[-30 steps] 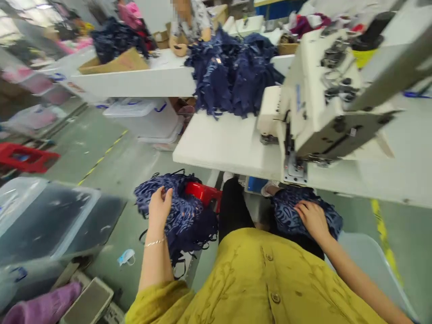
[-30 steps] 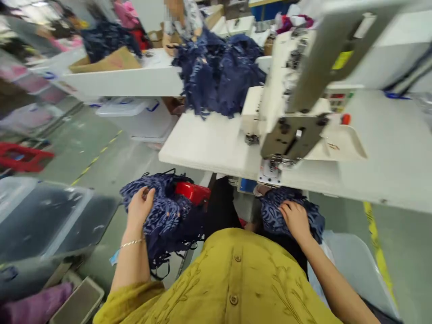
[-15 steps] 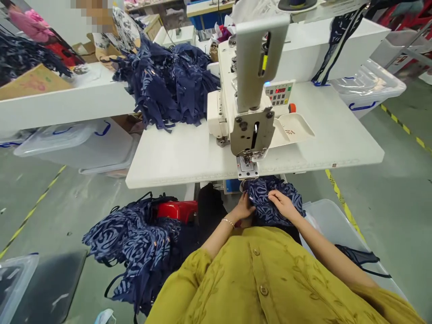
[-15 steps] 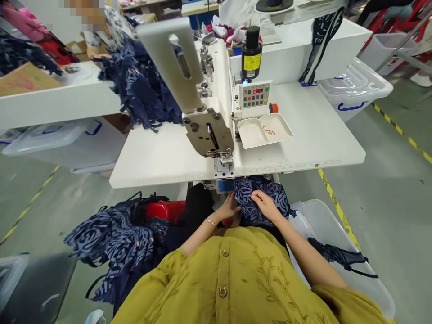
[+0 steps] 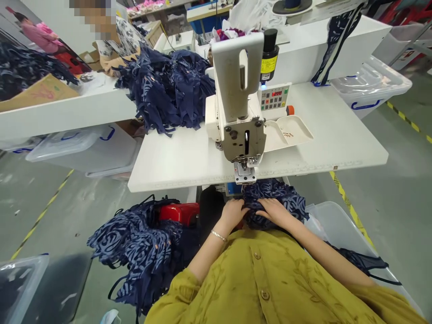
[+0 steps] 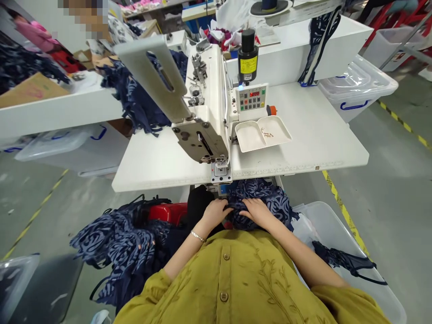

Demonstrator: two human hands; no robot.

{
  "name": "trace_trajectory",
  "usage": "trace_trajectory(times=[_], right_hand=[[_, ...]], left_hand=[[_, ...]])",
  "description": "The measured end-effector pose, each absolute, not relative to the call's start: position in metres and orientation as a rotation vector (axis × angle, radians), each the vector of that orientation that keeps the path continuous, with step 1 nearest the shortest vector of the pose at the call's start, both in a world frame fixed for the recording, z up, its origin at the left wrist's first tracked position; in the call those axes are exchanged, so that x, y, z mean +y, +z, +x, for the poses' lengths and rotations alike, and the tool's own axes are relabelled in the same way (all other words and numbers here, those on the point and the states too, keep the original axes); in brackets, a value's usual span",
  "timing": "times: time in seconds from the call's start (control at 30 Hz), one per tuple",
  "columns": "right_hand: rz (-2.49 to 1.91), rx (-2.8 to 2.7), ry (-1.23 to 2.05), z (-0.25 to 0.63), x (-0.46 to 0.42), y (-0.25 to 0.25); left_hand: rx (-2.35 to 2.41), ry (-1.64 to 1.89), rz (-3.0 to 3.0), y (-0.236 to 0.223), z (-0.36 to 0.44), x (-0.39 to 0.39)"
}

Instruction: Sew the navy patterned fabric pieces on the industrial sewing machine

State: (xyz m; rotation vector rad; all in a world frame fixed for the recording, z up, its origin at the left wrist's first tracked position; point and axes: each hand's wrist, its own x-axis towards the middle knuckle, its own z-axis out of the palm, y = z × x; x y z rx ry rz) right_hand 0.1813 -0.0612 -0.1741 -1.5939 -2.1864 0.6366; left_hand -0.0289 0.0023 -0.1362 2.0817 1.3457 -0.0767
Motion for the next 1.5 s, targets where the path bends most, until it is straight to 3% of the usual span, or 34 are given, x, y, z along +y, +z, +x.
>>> trace_trajectory(times=[0.37, 0.6, 0.83, 0.93, 1.1, 1.5], right_hand=[[-1.21, -1.98, 0.953, 0.166, -0.067, -0.156], [-1.123, -2.151, 1.113, 0.158, -0.063, -0.132], [-1.301, -2.024, 0.949, 0.165, -0.053, -0.12], [-1.185, -1.989, 1.038, 0.164, -0.052, -0.097], [-0.867, -1.802, 1.294, 0.145, -0.057, -0.056], [-1.227, -1.125, 1.078, 0.162, -0.035, -0.015]], left_hand=[[1.307, 0.171, 1.846, -0.119, -0.06, 0.006], [1.196, 0.471, 1.607, -0.06, -0.101, 0.006], [1.218, 0.621, 1.424, -0.001, -0.117, -0.009], [1.228, 0.692, 1.541, 0.018, -0.105, -0.011], [0.991, 0.345, 1.78, 0.023, -0.045, -0.015], [0.99, 0.485, 1.991, 0.034, -0.001, -0.009]])
